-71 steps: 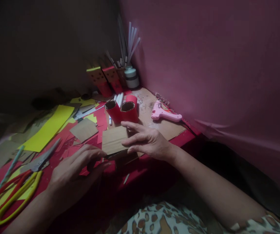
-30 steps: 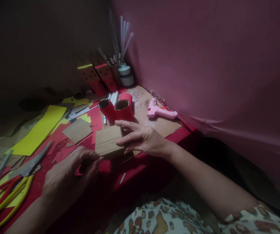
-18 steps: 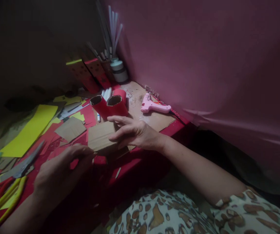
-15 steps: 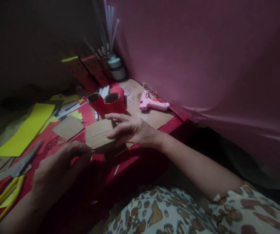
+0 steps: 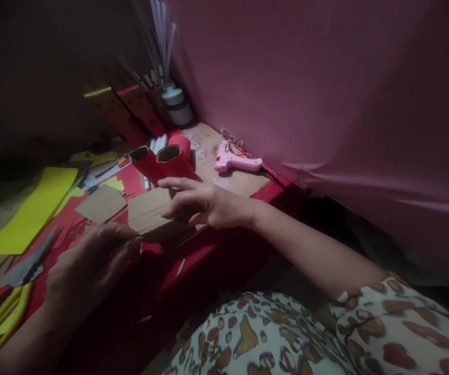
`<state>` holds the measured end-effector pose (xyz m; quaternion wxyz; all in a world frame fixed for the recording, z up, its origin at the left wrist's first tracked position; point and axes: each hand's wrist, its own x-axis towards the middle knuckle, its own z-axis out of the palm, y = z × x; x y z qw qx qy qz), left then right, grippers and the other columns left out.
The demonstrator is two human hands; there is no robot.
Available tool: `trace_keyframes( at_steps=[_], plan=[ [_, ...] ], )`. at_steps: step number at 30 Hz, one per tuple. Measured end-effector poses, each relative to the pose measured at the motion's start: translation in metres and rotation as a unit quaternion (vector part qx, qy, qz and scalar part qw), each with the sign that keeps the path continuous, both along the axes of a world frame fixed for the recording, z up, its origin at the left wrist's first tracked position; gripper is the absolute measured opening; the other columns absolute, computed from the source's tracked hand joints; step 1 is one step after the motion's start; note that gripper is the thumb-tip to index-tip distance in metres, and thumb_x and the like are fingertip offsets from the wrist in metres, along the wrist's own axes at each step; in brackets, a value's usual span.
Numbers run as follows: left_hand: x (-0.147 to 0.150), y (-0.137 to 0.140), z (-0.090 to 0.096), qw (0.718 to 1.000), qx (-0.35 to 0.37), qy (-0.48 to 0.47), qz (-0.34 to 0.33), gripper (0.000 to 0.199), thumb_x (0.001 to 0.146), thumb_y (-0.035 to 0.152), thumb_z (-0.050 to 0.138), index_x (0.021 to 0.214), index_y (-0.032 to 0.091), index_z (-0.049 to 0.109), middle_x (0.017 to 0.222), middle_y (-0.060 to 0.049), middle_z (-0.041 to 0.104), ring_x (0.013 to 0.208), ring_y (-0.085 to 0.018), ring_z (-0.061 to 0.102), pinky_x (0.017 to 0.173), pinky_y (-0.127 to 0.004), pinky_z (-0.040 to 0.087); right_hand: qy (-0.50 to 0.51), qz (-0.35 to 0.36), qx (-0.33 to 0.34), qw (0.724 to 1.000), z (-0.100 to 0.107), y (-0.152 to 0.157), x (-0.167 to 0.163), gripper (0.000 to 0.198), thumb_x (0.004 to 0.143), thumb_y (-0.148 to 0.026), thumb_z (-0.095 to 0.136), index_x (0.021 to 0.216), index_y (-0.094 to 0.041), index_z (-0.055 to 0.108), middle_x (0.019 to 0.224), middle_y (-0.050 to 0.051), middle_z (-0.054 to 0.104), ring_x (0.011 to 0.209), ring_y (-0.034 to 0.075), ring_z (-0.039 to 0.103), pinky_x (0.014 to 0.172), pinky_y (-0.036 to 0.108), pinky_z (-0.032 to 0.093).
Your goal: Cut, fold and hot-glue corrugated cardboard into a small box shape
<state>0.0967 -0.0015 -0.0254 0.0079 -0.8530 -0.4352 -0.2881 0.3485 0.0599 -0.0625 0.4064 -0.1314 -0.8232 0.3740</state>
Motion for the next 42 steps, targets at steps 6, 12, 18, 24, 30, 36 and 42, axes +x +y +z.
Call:
trace_keyframes(
  at_steps=[6, 12, 18, 24, 30, 36, 42],
  plan=[
    [0.001, -0.001, 0.000, 0.999, -0.040, -0.024, -0.006, 0.002, 0.089, 0.025, 0.053, 0.088, 0.025, 0.054, 0.074, 0.005, 0.064, 0.057, -0.009, 0.061, 0.056, -0.017, 0.048, -0.001, -0.032, 0.082, 0.996, -0.008, 0.002, -0.005, 0.032, 0.081, -0.001, 0.057, 0.108, -0.018, 0.064, 0.148, 0.015, 0.039, 0.137, 0.020, 0.038, 0.108, 0.036, 0.037],
    [0.001, -0.003, -0.001, 0.998, -0.049, -0.028, 0.003, 0.001, 0.089, 0.024, 0.054, 0.089, 0.025, 0.055, 0.074, 0.005, 0.064, 0.060, -0.009, 0.062, 0.058, -0.016, 0.049, 0.003, -0.031, 0.077, 0.997, -0.011, 0.006, -0.005, 0.029, 0.083, -0.007, 0.061, 0.109, -0.019, 0.066, 0.147, 0.013, 0.041, 0.135, 0.019, 0.040, 0.107, 0.034, 0.038],
    [0.000, -0.003, 0.001, 0.998, -0.046, -0.030, 0.003, 0.002, 0.089, 0.026, 0.054, 0.088, 0.025, 0.055, 0.070, 0.006, 0.063, 0.055, -0.008, 0.060, 0.055, -0.016, 0.048, 0.040, 0.033, -0.030, 0.998, -0.004, 0.007, -0.001, 0.027, 0.086, -0.008, 0.060, 0.106, -0.021, 0.071, 0.148, 0.008, 0.043, 0.134, 0.018, 0.043, 0.109, 0.034, 0.036],
    [-0.002, -0.002, -0.001, 0.997, -0.063, -0.040, 0.007, 0.003, 0.088, 0.026, 0.055, 0.089, 0.024, 0.057, 0.071, 0.005, 0.064, 0.054, -0.008, 0.060, 0.053, -0.016, 0.047, 0.056, 0.006, -0.035, 0.998, -0.004, 0.007, -0.003, 0.024, 0.083, -0.009, 0.063, 0.100, -0.022, 0.073, 0.143, 0.005, 0.049, 0.131, 0.017, 0.047, 0.109, 0.035, 0.037],
    [-0.004, -0.003, -0.006, 0.995, -0.078, -0.058, -0.001, 0.003, 0.089, 0.027, 0.055, 0.091, 0.025, 0.057, 0.072, 0.005, 0.063, 0.055, -0.008, 0.060, 0.055, -0.017, 0.048, 0.064, -0.013, 0.006, 0.998, -0.005, 0.007, -0.005, 0.020, 0.084, -0.011, 0.063, 0.098, -0.021, 0.074, 0.141, 0.008, 0.052, 0.128, 0.018, 0.050, 0.106, 0.035, 0.041],
    [-0.001, -0.002, -0.004, 0.996, -0.068, -0.062, -0.013, 0.002, 0.089, 0.023, 0.055, 0.090, 0.025, 0.055, 0.072, 0.005, 0.062, 0.057, -0.008, 0.061, 0.055, -0.015, 0.049, 0.074, -0.008, -0.046, 0.996, -0.005, 0.005, -0.005, 0.023, 0.082, -0.011, 0.067, 0.099, -0.024, 0.075, 0.142, 0.005, 0.051, 0.128, 0.018, 0.050, 0.107, 0.035, 0.040],
    [0.000, -0.004, -0.001, 0.997, -0.068, -0.042, -0.008, 0.005, 0.089, 0.020, 0.054, 0.089, 0.025, 0.052, 0.072, 0.006, 0.061, 0.056, -0.007, 0.060, 0.051, -0.014, 0.045, 0.092, -0.004, -0.079, 0.993, -0.003, 0.001, -0.006, 0.027, 0.078, -0.014, 0.073, 0.102, -0.024, 0.074, 0.142, 0.006, 0.052, 0.127, 0.018, 0.052, 0.107, 0.034, 0.040]
  ],
)
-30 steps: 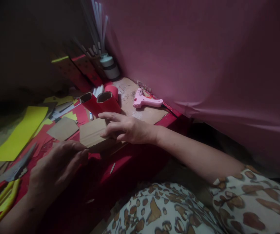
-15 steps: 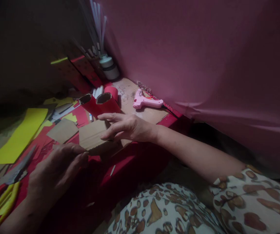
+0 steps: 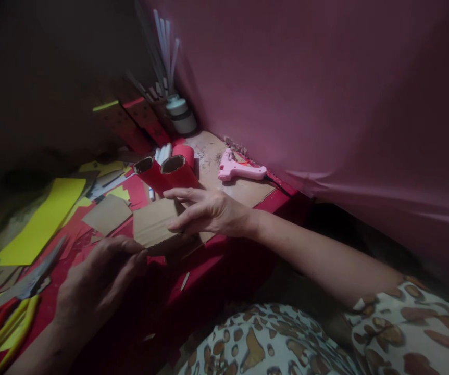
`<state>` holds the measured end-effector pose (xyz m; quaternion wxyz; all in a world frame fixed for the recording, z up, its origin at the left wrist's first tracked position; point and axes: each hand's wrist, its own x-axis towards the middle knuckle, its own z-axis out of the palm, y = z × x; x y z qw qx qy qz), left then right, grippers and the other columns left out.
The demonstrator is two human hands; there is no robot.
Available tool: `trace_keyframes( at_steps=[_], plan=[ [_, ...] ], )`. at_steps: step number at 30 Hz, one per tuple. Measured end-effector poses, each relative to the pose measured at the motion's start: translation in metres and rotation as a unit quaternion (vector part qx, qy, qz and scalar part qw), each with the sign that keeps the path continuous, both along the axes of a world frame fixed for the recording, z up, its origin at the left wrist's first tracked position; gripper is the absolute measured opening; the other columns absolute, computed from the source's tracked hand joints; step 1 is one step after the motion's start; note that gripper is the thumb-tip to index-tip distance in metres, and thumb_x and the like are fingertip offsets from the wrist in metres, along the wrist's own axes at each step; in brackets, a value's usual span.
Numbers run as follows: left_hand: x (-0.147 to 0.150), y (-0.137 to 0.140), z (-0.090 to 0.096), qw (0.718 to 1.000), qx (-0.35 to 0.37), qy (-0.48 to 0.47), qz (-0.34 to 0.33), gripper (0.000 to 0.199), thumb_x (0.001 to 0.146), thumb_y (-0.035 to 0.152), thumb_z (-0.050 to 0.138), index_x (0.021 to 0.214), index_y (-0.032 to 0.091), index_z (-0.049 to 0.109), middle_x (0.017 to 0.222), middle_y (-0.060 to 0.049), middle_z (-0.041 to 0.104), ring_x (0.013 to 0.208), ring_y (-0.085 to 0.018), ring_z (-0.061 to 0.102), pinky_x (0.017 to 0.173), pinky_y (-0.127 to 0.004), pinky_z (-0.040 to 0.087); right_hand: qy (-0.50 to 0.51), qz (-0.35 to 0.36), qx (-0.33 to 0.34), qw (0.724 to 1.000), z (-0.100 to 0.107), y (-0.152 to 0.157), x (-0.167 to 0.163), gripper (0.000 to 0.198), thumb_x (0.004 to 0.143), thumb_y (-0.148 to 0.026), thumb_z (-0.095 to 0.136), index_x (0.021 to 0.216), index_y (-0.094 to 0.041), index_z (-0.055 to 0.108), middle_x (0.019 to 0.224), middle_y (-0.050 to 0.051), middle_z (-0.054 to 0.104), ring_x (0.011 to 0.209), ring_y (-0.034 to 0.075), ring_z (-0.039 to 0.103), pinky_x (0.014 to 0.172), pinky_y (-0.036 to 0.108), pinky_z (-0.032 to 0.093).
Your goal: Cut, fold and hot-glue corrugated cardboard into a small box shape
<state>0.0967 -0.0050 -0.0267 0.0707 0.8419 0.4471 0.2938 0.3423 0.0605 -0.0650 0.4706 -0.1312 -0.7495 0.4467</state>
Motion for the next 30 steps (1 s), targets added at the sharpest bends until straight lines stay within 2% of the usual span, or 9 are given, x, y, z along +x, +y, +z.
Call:
trace_keyframes(
  at_steps=[8, 10, 12, 15, 20, 23, 25, 28, 30],
  plan=[
    [0.004, -0.004, -0.006, 0.999, 0.007, -0.037, 0.006, 0.008, 0.089, 0.016, 0.053, 0.090, 0.024, 0.051, 0.074, 0.006, 0.060, 0.057, -0.006, 0.061, 0.056, -0.012, 0.049, -0.006, -0.019, -0.019, 1.000, 0.002, -0.007, -0.001, 0.031, 0.076, -0.016, 0.076, 0.105, -0.027, 0.073, 0.144, 0.006, 0.050, 0.130, 0.018, 0.049, 0.107, 0.032, 0.041],
    [0.003, -0.004, -0.011, 0.997, -0.005, -0.065, 0.033, 0.012, 0.089, 0.019, 0.054, 0.099, 0.024, 0.052, 0.079, 0.004, 0.061, 0.063, -0.008, 0.064, 0.061, -0.014, 0.053, -0.009, -0.022, -0.012, 1.000, 0.003, -0.008, -0.001, 0.033, 0.077, -0.016, 0.075, 0.107, -0.028, 0.072, 0.144, 0.006, 0.049, 0.130, 0.018, 0.050, 0.107, 0.034, 0.041],
    [0.001, -0.005, -0.014, 0.994, -0.036, -0.086, 0.057, 0.028, 0.090, 0.022, 0.053, 0.117, 0.024, 0.048, 0.084, 0.001, 0.062, 0.068, -0.010, 0.066, 0.063, -0.017, 0.056, -0.005, -0.024, -0.005, 1.000, 0.004, -0.009, -0.001, 0.036, 0.077, -0.015, 0.075, 0.110, -0.029, 0.071, 0.145, 0.006, 0.049, 0.130, 0.019, 0.049, 0.107, 0.035, 0.041],
    [-0.003, -0.004, -0.014, 0.996, -0.062, -0.059, 0.036, 0.038, 0.092, 0.024, 0.051, 0.129, 0.025, 0.042, 0.087, 0.000, 0.066, 0.072, -0.011, 0.069, 0.063, -0.015, 0.056, -0.010, -0.016, 0.003, 1.000, 0.007, -0.010, -0.001, 0.038, 0.079, -0.012, 0.072, 0.113, -0.029, 0.070, 0.146, 0.007, 0.046, 0.130, 0.019, 0.049, 0.106, 0.036, 0.042],
    [-0.006, 0.000, -0.010, 1.000, 0.025, 0.003, -0.012, 0.034, 0.093, 0.025, 0.051, 0.127, 0.023, 0.046, 0.099, -0.004, 0.070, 0.085, -0.013, 0.071, 0.074, -0.016, 0.056, -0.034, -0.024, 0.025, 0.999, 0.011, -0.011, -0.001, 0.043, 0.079, -0.007, 0.070, 0.117, -0.028, 0.068, 0.147, 0.010, 0.046, 0.129, 0.019, 0.051, 0.104, 0.032, 0.045],
    [-0.009, 0.003, -0.006, 0.999, 0.034, 0.016, -0.015, 0.036, 0.091, 0.021, 0.054, 0.126, 0.025, 0.051, 0.103, -0.006, 0.063, 0.091, -0.015, 0.067, 0.076, -0.021, 0.057, -0.052, -0.036, 0.026, 0.998, 0.014, -0.012, -0.001, 0.045, 0.078, -0.006, 0.070, 0.117, -0.029, 0.068, 0.147, 0.009, 0.046, 0.131, 0.019, 0.049, 0.105, 0.032, 0.044],
    [-0.012, 0.005, -0.003, 1.000, 0.026, 0.005, -0.012, 0.034, 0.089, 0.019, 0.055, 0.122, 0.027, 0.057, 0.116, -0.009, 0.055, 0.101, -0.018, 0.063, 0.080, -0.026, 0.057, -0.059, -0.041, 0.034, 0.997, 0.015, -0.012, -0.001, 0.047, 0.078, -0.004, 0.070, 0.119, -0.029, 0.067, 0.147, 0.008, 0.046, 0.132, 0.019, 0.048, 0.107, 0.030, 0.041],
    [-0.016, 0.010, -0.001, 0.999, 0.005, -0.024, -0.043, 0.034, 0.088, 0.018, 0.057, 0.121, 0.027, 0.058, 0.142, -0.012, 0.041, 0.118, -0.023, 0.056, 0.088, -0.032, 0.056, -0.072, -0.046, 0.050, 0.995, 0.016, -0.012, 0.000, 0.050, 0.077, -0.003, 0.070, 0.120, -0.029, 0.066, 0.148, 0.008, 0.044, 0.133, 0.018, 0.047, 0.109, 0.029, 0.039],
    [-0.017, 0.012, -0.001, 0.997, -0.016, -0.039, -0.063, 0.036, 0.088, 0.018, 0.057, 0.123, 0.028, 0.056, 0.147, -0.012, 0.039, 0.119, -0.024, 0.057, 0.086, -0.032, 0.057, -0.080, -0.049, 0.050, 0.994, 0.017, -0.013, 0.001, 0.051, 0.077, -0.004, 0.070, 0.121, -0.031, 0.066, 0.149, 0.007, 0.043, 0.132, 0.019, 0.048, 0.108, 0.029, 0.040]
  ],
)
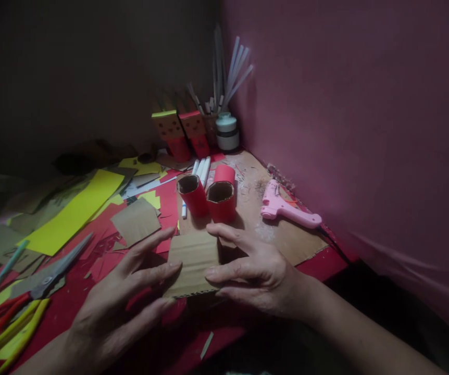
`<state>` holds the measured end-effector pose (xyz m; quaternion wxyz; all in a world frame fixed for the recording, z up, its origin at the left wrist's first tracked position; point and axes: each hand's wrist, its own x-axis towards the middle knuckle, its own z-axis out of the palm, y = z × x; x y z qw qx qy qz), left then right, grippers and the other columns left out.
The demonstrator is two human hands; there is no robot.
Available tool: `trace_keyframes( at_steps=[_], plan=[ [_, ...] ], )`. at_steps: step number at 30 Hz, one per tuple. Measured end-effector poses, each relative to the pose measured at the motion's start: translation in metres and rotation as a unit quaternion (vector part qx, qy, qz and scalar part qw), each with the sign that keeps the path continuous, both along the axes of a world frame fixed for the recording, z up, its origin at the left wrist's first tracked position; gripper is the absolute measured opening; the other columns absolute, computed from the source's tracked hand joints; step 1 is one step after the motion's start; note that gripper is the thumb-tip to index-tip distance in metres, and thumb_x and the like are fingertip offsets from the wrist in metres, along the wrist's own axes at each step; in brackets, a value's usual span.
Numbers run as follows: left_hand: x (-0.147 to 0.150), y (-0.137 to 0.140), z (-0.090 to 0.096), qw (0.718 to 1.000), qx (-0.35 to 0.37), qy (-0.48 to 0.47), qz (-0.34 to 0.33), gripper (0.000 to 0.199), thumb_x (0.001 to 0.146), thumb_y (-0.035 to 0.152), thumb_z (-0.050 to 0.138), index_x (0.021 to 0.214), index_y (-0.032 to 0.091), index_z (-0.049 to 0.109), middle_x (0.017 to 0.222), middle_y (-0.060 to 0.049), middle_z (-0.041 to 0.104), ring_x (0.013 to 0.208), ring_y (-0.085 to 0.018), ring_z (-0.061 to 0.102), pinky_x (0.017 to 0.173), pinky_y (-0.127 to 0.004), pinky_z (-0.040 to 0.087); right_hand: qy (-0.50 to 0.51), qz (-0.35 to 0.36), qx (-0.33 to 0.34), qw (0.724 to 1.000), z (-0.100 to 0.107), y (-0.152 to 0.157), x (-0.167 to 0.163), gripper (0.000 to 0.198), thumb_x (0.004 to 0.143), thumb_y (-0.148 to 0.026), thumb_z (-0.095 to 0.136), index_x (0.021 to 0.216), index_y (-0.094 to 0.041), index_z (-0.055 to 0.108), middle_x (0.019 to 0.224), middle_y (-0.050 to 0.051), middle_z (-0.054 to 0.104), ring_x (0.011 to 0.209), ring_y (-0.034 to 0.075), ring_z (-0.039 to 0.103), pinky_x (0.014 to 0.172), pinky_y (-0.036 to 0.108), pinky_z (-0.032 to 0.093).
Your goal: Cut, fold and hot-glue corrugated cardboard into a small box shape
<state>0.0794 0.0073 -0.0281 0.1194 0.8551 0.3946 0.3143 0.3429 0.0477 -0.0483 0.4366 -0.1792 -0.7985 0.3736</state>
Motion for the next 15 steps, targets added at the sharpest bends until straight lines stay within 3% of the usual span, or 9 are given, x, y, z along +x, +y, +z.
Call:
trace_keyframes(
  at_steps=[8, 15],
  plan=[
    [0.004, 0.010, -0.010, 0.990, -0.039, -0.114, -0.068, 0.033, 0.085, 0.017, 0.062, 0.117, 0.021, 0.057, 0.141, -0.014, 0.042, 0.125, -0.025, 0.051, 0.089, -0.031, 0.056, -0.026, -0.015, -0.034, 0.999, 0.004, -0.007, 0.000, 0.043, 0.079, -0.002, 0.066, 0.114, -0.027, 0.069, 0.149, 0.008, 0.040, 0.130, 0.023, 0.049, 0.103, 0.033, 0.045],
    [0.008, 0.010, -0.015, 0.979, -0.089, -0.166, -0.074, 0.029, 0.086, 0.021, 0.063, 0.114, 0.021, 0.057, 0.140, -0.014, 0.040, 0.130, -0.028, 0.045, 0.089, -0.034, 0.055, -0.026, -0.045, -0.077, 0.996, -0.001, -0.016, -0.005, 0.037, 0.076, -0.010, 0.073, 0.108, -0.027, 0.066, 0.149, 0.010, 0.034, 0.133, 0.034, 0.041, 0.104, 0.054, 0.040]
  ],
)
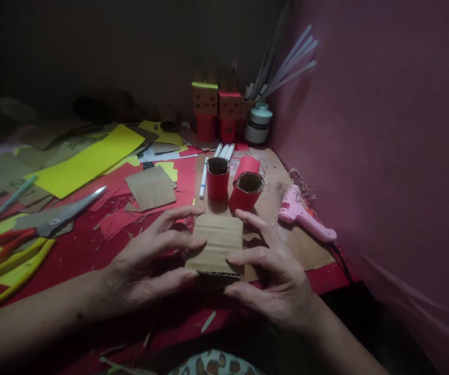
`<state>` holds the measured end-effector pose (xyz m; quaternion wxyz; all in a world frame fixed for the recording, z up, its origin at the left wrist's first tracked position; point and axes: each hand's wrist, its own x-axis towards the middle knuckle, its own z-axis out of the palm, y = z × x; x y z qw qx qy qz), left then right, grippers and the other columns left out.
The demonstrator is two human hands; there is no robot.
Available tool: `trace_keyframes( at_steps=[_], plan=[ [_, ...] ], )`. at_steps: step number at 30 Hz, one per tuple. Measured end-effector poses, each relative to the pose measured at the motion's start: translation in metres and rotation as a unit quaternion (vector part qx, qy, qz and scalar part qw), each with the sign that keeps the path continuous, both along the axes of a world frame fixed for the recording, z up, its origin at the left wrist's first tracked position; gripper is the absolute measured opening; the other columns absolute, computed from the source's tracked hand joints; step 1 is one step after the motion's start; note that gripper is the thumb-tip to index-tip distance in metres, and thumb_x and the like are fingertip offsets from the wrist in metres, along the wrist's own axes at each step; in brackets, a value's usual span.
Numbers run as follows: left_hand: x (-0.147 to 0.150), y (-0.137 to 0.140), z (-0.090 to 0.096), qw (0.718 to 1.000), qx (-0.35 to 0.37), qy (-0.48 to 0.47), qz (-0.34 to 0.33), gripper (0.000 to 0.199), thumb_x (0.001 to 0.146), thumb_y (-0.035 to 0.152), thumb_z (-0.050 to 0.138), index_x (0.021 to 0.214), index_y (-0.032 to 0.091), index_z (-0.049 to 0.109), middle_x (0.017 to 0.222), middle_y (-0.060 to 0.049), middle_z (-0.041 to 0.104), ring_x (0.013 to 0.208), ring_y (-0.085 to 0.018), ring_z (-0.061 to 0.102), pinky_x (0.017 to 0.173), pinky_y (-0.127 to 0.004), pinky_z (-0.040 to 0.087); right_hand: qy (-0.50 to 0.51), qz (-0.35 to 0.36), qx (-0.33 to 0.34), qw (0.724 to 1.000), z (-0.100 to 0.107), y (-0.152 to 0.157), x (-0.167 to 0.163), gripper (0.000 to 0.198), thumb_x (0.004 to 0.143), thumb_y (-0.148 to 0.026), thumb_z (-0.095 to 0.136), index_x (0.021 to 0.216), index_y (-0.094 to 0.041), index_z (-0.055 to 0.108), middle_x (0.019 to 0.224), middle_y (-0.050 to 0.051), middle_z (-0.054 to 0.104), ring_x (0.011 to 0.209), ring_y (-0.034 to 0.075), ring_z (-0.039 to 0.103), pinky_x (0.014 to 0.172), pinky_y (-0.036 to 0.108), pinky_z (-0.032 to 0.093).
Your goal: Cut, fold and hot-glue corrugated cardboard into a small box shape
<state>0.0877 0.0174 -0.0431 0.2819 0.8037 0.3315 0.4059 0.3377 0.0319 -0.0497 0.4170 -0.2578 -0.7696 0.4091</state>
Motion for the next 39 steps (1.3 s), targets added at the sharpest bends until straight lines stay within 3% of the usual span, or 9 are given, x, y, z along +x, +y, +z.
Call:
trace_keyframes(
  at_steps=[6, 12, 15, 18, 22, 27, 29, 33, 39],
  plan=[
    [0.003, 0.001, 0.004, 1.000, 0.010, -0.008, -0.022, 0.022, 0.087, 0.023, 0.060, 0.107, 0.018, 0.055, 0.133, -0.015, 0.039, 0.121, -0.023, 0.051, 0.086, -0.031, 0.056, 0.020, -0.095, -0.002, 0.995, -0.010, -0.005, -0.020, 0.042, 0.069, -0.032, 0.082, 0.100, -0.029, 0.055, 0.135, 0.007, 0.041, 0.128, 0.029, 0.041, 0.106, 0.049, 0.036],
    [0.004, 0.002, 0.001, 0.999, -0.009, -0.025, -0.029, 0.022, 0.086, 0.026, 0.060, 0.106, 0.017, 0.056, 0.132, -0.015, 0.040, 0.103, -0.019, 0.059, 0.085, -0.033, 0.056, -0.097, -0.112, 0.114, 0.982, -0.003, 0.000, -0.025, 0.093, 0.063, -0.053, 0.080, 0.141, -0.034, 0.035, 0.131, 0.009, 0.039, 0.123, 0.028, 0.040, 0.105, 0.048, 0.036],
    [0.005, 0.003, -0.001, 0.999, -0.014, -0.037, -0.031, 0.021, 0.086, 0.026, 0.060, 0.105, 0.017, 0.056, 0.130, -0.015, 0.041, 0.094, -0.015, 0.060, 0.080, -0.031, 0.056, -0.134, -0.108, 0.156, 0.973, 0.004, 0.002, -0.027, 0.073, 0.072, -0.054, 0.073, 0.137, -0.033, 0.047, 0.129, 0.008, 0.041, 0.124, 0.027, 0.039, 0.107, 0.046, 0.034],
    [0.004, 0.003, 0.000, 0.997, -0.033, -0.059, -0.042, 0.026, 0.086, 0.027, 0.061, 0.109, 0.018, 0.056, 0.130, -0.015, 0.042, 0.104, -0.019, 0.058, 0.077, -0.028, 0.056, -0.136, -0.117, 0.167, 0.969, 0.005, 0.003, -0.030, 0.056, 0.078, -0.046, 0.071, 0.130, -0.034, 0.055, 0.127, 0.008, 0.042, 0.122, 0.026, 0.042, 0.105, 0.044, 0.036],
    [0.001, -0.001, 0.007, 0.991, -0.092, -0.092, -0.042, 0.047, 0.088, 0.030, 0.059, 0.130, 0.017, 0.044, 0.123, -0.013, 0.051, 0.098, -0.019, 0.059, 0.077, -0.029, 0.055, -0.131, -0.120, 0.171, 0.969, 0.002, 0.003, -0.030, 0.058, 0.076, -0.043, 0.074, 0.130, -0.034, 0.056, 0.124, 0.007, 0.043, 0.120, 0.026, 0.044, 0.102, 0.043, 0.040],
    [0.001, -0.003, 0.005, 0.977, -0.175, -0.105, 0.068, 0.037, 0.093, 0.032, 0.047, 0.127, 0.015, 0.045, 0.081, -0.003, 0.060, 0.070, -0.016, 0.059, 0.065, -0.030, 0.051, -0.132, -0.125, 0.168, 0.969, 0.000, 0.005, -0.028, 0.062, 0.072, -0.043, 0.077, 0.130, -0.035, 0.057, 0.124, 0.007, 0.045, 0.121, 0.026, 0.045, 0.104, 0.045, 0.038],
    [0.002, -0.001, 0.000, 0.970, -0.195, -0.120, 0.082, 0.032, 0.093, 0.031, 0.046, 0.122, 0.016, 0.048, 0.078, -0.002, 0.060, 0.066, -0.014, 0.058, 0.062, -0.030, 0.050, -0.130, -0.126, 0.168, 0.969, 0.001, 0.006, -0.026, 0.062, 0.071, -0.044, 0.078, 0.129, -0.035, 0.058, 0.123, 0.007, 0.047, 0.120, 0.026, 0.046, 0.105, 0.045, 0.037],
    [0.002, 0.001, -0.006, 0.969, -0.191, -0.132, 0.084, 0.026, 0.093, 0.029, 0.047, 0.116, 0.017, 0.051, 0.098, -0.006, 0.063, 0.069, -0.012, 0.059, 0.064, -0.028, 0.050, -0.089, -0.117, 0.125, 0.981, 0.002, 0.008, -0.023, 0.060, 0.068, -0.046, 0.079, 0.124, -0.033, 0.063, 0.124, 0.007, 0.050, 0.121, 0.027, 0.047, 0.104, 0.046, 0.038],
    [0.000, -0.003, 0.002, 0.962, -0.218, -0.142, 0.082, 0.030, 0.092, 0.034, 0.050, 0.116, 0.017, 0.051, 0.104, -0.008, 0.063, 0.070, -0.012, 0.059, 0.059, -0.027, 0.051, 0.062, -0.095, -0.066, 0.991, -0.002, 0.010, -0.017, 0.060, 0.064, -0.065, 0.073, 0.114, -0.031, 0.067, 0.127, 0.006, 0.058, 0.123, 0.032, 0.052, 0.102, 0.049, 0.041]
  ],
)
